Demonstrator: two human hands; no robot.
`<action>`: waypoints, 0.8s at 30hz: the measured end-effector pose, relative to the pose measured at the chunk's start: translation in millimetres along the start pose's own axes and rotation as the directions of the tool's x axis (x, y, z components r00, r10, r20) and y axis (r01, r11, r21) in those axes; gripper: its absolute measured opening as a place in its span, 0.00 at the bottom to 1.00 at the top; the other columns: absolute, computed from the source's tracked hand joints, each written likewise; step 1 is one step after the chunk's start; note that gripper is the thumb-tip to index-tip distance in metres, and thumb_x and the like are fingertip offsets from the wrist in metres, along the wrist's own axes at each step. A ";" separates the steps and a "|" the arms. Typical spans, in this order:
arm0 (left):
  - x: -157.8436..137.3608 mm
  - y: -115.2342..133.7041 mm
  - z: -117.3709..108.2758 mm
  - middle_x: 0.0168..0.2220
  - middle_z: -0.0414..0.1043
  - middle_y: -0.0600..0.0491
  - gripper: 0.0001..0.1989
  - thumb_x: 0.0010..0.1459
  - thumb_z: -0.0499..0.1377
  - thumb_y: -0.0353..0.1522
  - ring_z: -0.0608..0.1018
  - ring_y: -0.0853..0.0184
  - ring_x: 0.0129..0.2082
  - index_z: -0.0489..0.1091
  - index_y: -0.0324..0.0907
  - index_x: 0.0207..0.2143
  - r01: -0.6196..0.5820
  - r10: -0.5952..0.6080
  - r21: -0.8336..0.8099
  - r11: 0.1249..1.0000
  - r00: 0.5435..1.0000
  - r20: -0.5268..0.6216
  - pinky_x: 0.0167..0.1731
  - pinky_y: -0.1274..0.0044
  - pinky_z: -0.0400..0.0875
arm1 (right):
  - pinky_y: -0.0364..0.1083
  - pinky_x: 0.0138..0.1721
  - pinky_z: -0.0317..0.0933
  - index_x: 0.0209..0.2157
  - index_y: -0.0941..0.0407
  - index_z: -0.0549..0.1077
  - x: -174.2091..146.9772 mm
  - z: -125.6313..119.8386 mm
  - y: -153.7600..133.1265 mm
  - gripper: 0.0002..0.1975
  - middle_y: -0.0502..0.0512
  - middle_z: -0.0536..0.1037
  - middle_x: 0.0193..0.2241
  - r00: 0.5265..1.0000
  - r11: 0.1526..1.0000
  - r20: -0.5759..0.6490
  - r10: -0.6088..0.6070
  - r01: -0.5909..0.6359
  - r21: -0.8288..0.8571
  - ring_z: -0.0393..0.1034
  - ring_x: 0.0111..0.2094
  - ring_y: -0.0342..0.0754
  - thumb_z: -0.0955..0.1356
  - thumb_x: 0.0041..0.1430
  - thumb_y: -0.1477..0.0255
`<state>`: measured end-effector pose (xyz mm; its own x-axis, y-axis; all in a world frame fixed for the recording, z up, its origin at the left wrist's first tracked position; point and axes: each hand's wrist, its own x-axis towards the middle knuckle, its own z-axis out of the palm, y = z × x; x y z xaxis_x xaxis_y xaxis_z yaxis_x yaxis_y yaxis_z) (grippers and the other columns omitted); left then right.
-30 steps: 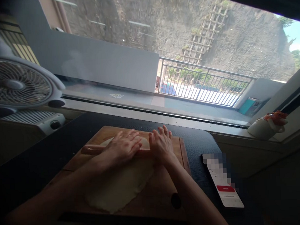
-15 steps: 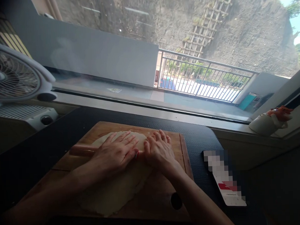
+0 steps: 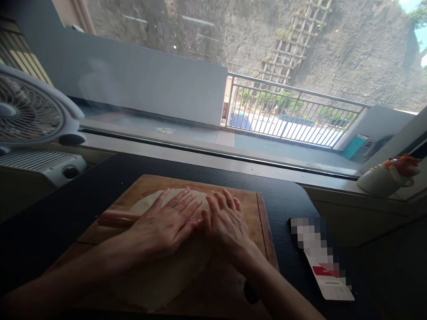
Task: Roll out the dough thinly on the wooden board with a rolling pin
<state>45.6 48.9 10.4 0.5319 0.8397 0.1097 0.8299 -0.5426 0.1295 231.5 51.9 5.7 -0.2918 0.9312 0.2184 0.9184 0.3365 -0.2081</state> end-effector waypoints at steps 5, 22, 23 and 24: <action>-13.1 6.6 1.9 0.65 0.51 0.53 0.26 0.65 0.38 0.43 0.45 0.61 0.66 0.51 0.47 0.63 -0.033 0.034 0.020 0.999 0.997 -0.066 0.62 0.60 0.28 | 0.54 0.61 0.40 0.59 0.52 0.61 -16.2 1.5 -5.9 0.23 0.53 0.62 0.60 1.000 1.000 -0.020 -0.018 0.017 -0.015 0.42 0.64 0.53 0.53 0.67 0.62; -2.8 1.6 1.3 0.65 0.49 0.51 0.26 0.65 0.37 0.41 0.46 0.60 0.66 0.52 0.47 0.63 0.033 -0.032 0.033 0.999 0.999 -0.011 0.62 0.57 0.36 | 0.55 0.59 0.45 0.57 0.53 0.63 -6.0 0.7 -1.2 0.24 0.55 0.63 0.59 0.998 0.997 0.042 0.046 -0.048 0.058 0.46 0.63 0.53 0.53 0.66 0.59; -6.8 3.5 1.5 0.65 0.49 0.52 0.26 0.65 0.38 0.42 0.46 0.61 0.66 0.52 0.47 0.63 0.024 -0.024 0.027 0.999 0.999 -0.027 0.62 0.58 0.36 | 0.55 0.59 0.44 0.57 0.53 0.63 -10.8 0.1 -2.9 0.23 0.55 0.63 0.58 0.999 0.999 0.023 0.027 -0.028 0.042 0.46 0.63 0.53 0.54 0.66 0.60; -6.3 3.6 1.6 0.65 0.49 0.53 0.26 0.65 0.38 0.42 0.46 0.61 0.66 0.51 0.47 0.63 0.022 -0.021 0.022 1.000 0.999 -0.024 0.62 0.58 0.36 | 0.54 0.60 0.44 0.57 0.53 0.63 -11.2 0.0 -3.5 0.23 0.55 0.63 0.58 1.000 0.999 0.002 0.020 -0.020 0.029 0.46 0.63 0.52 0.54 0.66 0.61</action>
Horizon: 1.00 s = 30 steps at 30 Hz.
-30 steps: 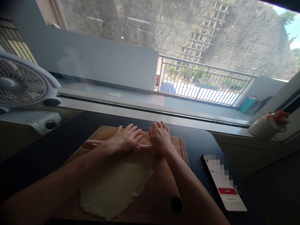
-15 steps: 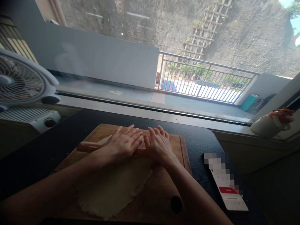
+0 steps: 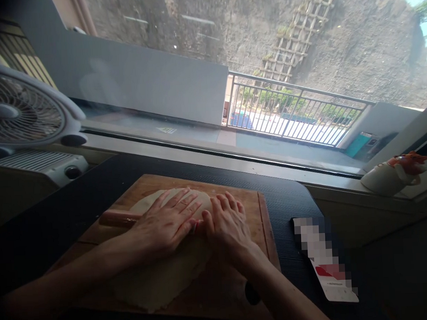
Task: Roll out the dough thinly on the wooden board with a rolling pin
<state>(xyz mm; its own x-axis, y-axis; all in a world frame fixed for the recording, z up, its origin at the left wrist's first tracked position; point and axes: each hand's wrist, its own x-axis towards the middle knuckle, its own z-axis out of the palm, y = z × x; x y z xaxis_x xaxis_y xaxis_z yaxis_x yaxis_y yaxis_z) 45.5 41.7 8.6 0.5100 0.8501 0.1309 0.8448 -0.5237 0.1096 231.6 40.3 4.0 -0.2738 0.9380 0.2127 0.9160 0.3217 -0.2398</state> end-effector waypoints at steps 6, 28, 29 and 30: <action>65.6 -23.6 -0.3 0.65 0.49 0.46 0.28 0.63 0.38 0.42 0.47 0.52 0.65 0.55 0.42 0.61 0.142 -0.141 0.003 0.990 0.979 0.147 0.58 0.50 0.42 | 0.56 0.58 0.45 0.57 0.56 0.62 60.7 4.7 15.3 0.24 0.59 0.65 0.56 0.986 0.990 -0.085 0.144 -0.144 0.004 0.48 0.62 0.55 0.54 0.66 0.61; 76.5 -34.9 -2.8 0.64 0.51 0.43 0.26 0.64 0.38 0.42 0.49 0.51 0.65 0.59 0.42 0.58 0.113 -0.109 -0.010 0.994 0.974 0.199 0.56 0.48 0.45 | 0.54 0.57 0.47 0.52 0.55 0.67 80.6 6.7 20.3 0.21 0.58 0.69 0.53 0.980 0.993 -0.163 0.113 -0.116 -0.012 0.48 0.61 0.54 0.54 0.67 0.62; 83.6 -37.5 -3.1 0.64 0.51 0.42 0.27 0.64 0.38 0.42 0.49 0.51 0.65 0.59 0.40 0.59 0.166 -0.160 -0.015 0.986 0.965 0.208 0.56 0.48 0.45 | 0.54 0.57 0.47 0.52 0.55 0.67 89.6 7.1 22.0 0.21 0.59 0.68 0.53 0.979 0.990 -0.152 0.134 -0.138 -0.012 0.48 0.61 0.54 0.54 0.67 0.62; 87.4 -38.7 -3.8 0.64 0.51 0.41 0.28 0.64 0.38 0.43 0.49 0.51 0.65 0.58 0.39 0.59 0.202 -0.193 -0.020 0.979 0.956 0.219 0.56 0.47 0.45 | 0.55 0.57 0.47 0.53 0.55 0.66 95.2 7.1 23.1 0.21 0.59 0.67 0.54 0.980 0.988 -0.132 0.150 -0.153 -0.010 0.48 0.61 0.55 0.54 0.67 0.62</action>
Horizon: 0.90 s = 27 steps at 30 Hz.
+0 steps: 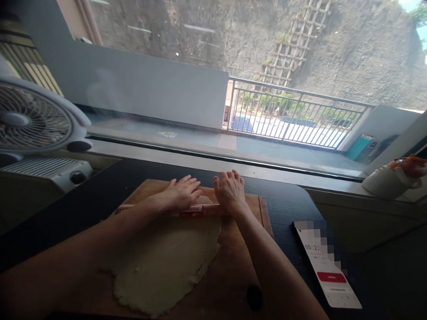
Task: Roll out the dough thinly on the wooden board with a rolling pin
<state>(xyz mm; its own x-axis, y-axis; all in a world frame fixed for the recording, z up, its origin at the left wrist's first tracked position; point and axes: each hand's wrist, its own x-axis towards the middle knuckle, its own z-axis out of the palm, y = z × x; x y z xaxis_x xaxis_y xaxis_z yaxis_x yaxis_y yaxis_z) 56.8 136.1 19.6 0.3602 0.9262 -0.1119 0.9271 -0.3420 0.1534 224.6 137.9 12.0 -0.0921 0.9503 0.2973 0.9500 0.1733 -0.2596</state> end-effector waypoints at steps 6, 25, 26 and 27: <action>-46.1 11.1 4.2 0.66 0.45 0.47 0.27 0.65 0.37 0.42 0.45 0.56 0.66 0.50 0.46 0.63 -0.227 0.227 -0.011 0.974 0.973 0.034 0.59 0.52 0.39 | 0.55 0.57 0.47 0.57 0.53 0.62 -43.9 -11.6 1.5 0.25 0.58 0.61 0.59 0.983 0.997 0.165 -0.074 0.068 0.044 0.47 0.62 0.54 0.53 0.66 0.57; -37.3 4.8 2.9 0.65 0.47 0.44 0.26 0.64 0.38 0.40 0.46 0.53 0.66 0.57 0.41 0.60 -0.113 0.113 0.032 0.993 0.993 -0.019 0.58 0.51 0.43 | 0.57 0.58 0.46 0.59 0.54 0.60 -20.8 -6.5 -1.5 0.24 0.59 0.57 0.61 0.981 1.000 0.195 -0.004 -0.001 0.026 0.46 0.63 0.54 0.53 0.66 0.61; -51.9 10.0 5.6 0.66 0.46 0.45 0.26 0.65 0.37 0.41 0.45 0.54 0.66 0.56 0.42 0.61 -0.144 0.145 0.017 0.989 0.989 -0.011 0.59 0.52 0.42 | 0.57 0.58 0.45 0.57 0.53 0.62 -36.6 -10.6 0.0 0.23 0.58 0.57 0.61 0.977 1.000 0.212 -0.028 0.025 0.016 0.46 0.63 0.54 0.53 0.66 0.61; -67.9 15.7 8.6 0.66 0.46 0.46 0.26 0.65 0.37 0.41 0.45 0.56 0.66 0.55 0.44 0.61 -0.177 0.177 -0.004 0.984 0.984 -0.012 0.60 0.54 0.42 | 0.57 0.59 0.45 0.55 0.52 0.64 -54.2 -14.8 2.0 0.22 0.57 0.58 0.61 0.974 0.998 0.219 -0.060 0.061 0.003 0.45 0.63 0.54 0.53 0.66 0.62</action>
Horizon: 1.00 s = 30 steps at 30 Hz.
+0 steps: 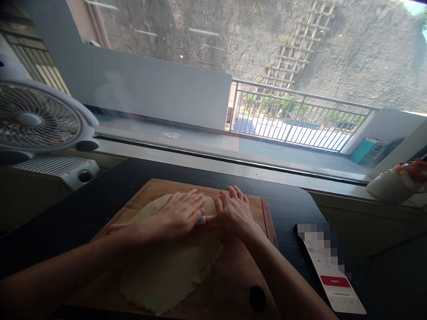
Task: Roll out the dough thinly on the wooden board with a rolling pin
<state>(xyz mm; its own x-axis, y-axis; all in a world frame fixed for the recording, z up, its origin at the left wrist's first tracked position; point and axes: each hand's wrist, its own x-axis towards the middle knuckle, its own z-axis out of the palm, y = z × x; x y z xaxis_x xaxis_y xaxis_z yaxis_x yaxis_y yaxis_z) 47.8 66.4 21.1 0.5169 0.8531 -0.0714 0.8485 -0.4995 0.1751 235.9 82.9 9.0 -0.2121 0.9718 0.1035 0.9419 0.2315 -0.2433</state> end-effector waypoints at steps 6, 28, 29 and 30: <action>-38.1 21.8 11.1 0.66 0.47 0.52 0.27 0.65 0.36 0.43 0.47 0.62 0.66 0.47 0.49 0.64 -0.128 0.122 -0.103 0.986 0.991 -0.064 0.62 0.61 0.36 | 0.56 0.61 0.41 0.51 0.52 0.69 -57.7 2.4 5.6 0.20 0.55 0.61 0.60 0.986 0.988 -0.107 -0.131 0.120 -0.101 0.42 0.64 0.53 0.54 0.66 0.64; 81.3 -10.7 -48.3 0.45 0.70 0.46 0.26 0.35 0.63 0.45 0.73 0.58 0.40 0.72 0.42 0.38 0.046 -0.018 -0.078 0.996 0.943 0.331 0.34 0.73 0.69 | 0.52 0.53 0.54 0.45 0.52 0.69 -58.3 -18.8 29.3 0.13 0.55 0.69 0.48 0.888 0.889 -0.099 -0.448 0.455 0.061 0.61 0.49 0.51 0.65 0.61 0.63; 85.2 -10.1 -48.7 0.42 0.71 0.48 0.24 0.35 0.63 0.43 0.73 0.59 0.38 0.72 0.42 0.36 0.042 -0.009 -0.089 0.995 0.939 0.344 0.33 0.74 0.69 | 0.52 0.52 0.54 0.45 0.52 0.69 -58.6 -20.2 29.7 0.13 0.54 0.69 0.47 0.884 0.884 -0.089 -0.459 0.465 0.053 0.62 0.48 0.50 0.67 0.59 0.64; 88.1 -9.7 -48.5 0.40 0.72 0.49 0.22 0.34 0.63 0.42 0.73 0.60 0.37 0.72 0.41 0.34 0.042 -0.002 -0.105 0.994 0.934 0.357 0.31 0.74 0.68 | 0.52 0.51 0.55 0.44 0.52 0.69 -59.3 -21.4 30.2 0.12 0.54 0.70 0.45 0.881 0.881 -0.082 -0.466 0.471 0.052 0.63 0.47 0.50 0.67 0.58 0.65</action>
<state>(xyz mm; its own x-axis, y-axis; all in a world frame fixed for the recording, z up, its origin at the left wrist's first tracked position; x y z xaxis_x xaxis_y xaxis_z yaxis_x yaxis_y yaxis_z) 79.5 153.8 60.7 0.5219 0.7440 -0.4172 0.8528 -0.4447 0.2739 282.5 31.2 16.1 -0.6047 0.7442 0.2837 0.7159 0.6640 -0.2158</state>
